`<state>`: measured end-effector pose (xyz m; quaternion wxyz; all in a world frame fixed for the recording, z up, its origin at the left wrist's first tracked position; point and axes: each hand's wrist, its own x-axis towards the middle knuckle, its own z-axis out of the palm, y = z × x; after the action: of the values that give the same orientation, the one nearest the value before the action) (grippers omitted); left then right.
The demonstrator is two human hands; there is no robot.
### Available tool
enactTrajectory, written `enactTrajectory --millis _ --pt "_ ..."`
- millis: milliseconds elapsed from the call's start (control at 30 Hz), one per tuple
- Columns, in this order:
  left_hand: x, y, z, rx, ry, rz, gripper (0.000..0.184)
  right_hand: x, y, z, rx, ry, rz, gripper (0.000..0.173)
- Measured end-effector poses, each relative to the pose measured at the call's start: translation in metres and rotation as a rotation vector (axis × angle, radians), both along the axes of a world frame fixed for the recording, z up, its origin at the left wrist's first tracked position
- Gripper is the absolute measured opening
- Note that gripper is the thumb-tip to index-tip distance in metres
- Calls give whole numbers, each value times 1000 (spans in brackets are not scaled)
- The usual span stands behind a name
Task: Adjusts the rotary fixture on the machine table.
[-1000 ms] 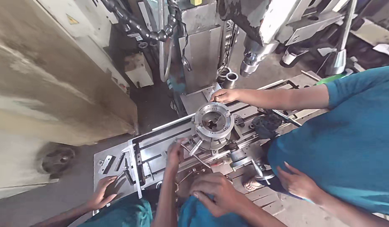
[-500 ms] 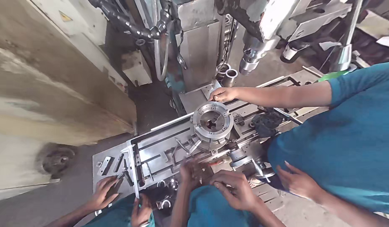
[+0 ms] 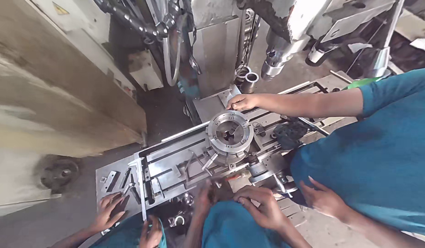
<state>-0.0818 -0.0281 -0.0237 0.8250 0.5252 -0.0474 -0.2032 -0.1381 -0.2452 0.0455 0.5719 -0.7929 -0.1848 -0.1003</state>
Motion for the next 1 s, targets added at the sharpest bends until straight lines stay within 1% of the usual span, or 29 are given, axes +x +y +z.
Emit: enactTrajectory --millis 67,167,233,267,300,333,367,400,433,467,500,567,600,700,767,833,867,967,1000 --pt "-2 -11 -10 84 64 20 58 2 -1 -2 -6 7 -6 25" --pt "2 -22 -29 226 227 97 59 7 -1 -4 -26 8 1 25" --pt "4 -22 -41 281 347 115 50 7 2 -6 -36 6 8 25" --pt "6 -22 -44 257 393 114 47 8 3 -5 -46 3 15 25" --pt "10 -21 -46 190 424 102 47 11 4 -3 -59 1 31 25" --pt "14 -17 -45 105 447 86 56 12 6 -2 -66 -1 47 25" --pt "21 -13 -42 18 479 98 70 13 8 -2 -66 -4 60 25" --pt "30 -8 -38 -48 526 146 80 13 10 -1 -61 -4 70 25" --pt "44 -2 -35 -69 556 207 83 14 10 -1 -54 -2 77 25" --pt "60 3 -29 -21 553 268 71 14 11 -2 -49 1 82 24" --pt "74 8 -23 44 501 322 54 14 12 -2 -45 6 86 24" --pt "95 18 -14 175 327 366 26 14 12 -2 -42 20 101 23" --pt "99 21 -10 257 239 363 20 13 13 -3 -44 23 105 23" --pt "87 21 -12 428 124 355 20 12 15 -2 -30 29 114 23" --pt "78 18 -19 478 77 400 24 13 17 -2 -27 32 103 23" --pt "78 14 -20 523 52 445 19 15 17 -3 -63 47 69 23" --pt "80 12 -20 539 53 457 17 15 17 -4 -125 78 35 23" --pt "86 11 -20 545 67 476 14 19 22 -7 -450 211 -91 20" --pt "88 10 -20 537 70 477 14 20 27 -7 -525 231 -112 20"
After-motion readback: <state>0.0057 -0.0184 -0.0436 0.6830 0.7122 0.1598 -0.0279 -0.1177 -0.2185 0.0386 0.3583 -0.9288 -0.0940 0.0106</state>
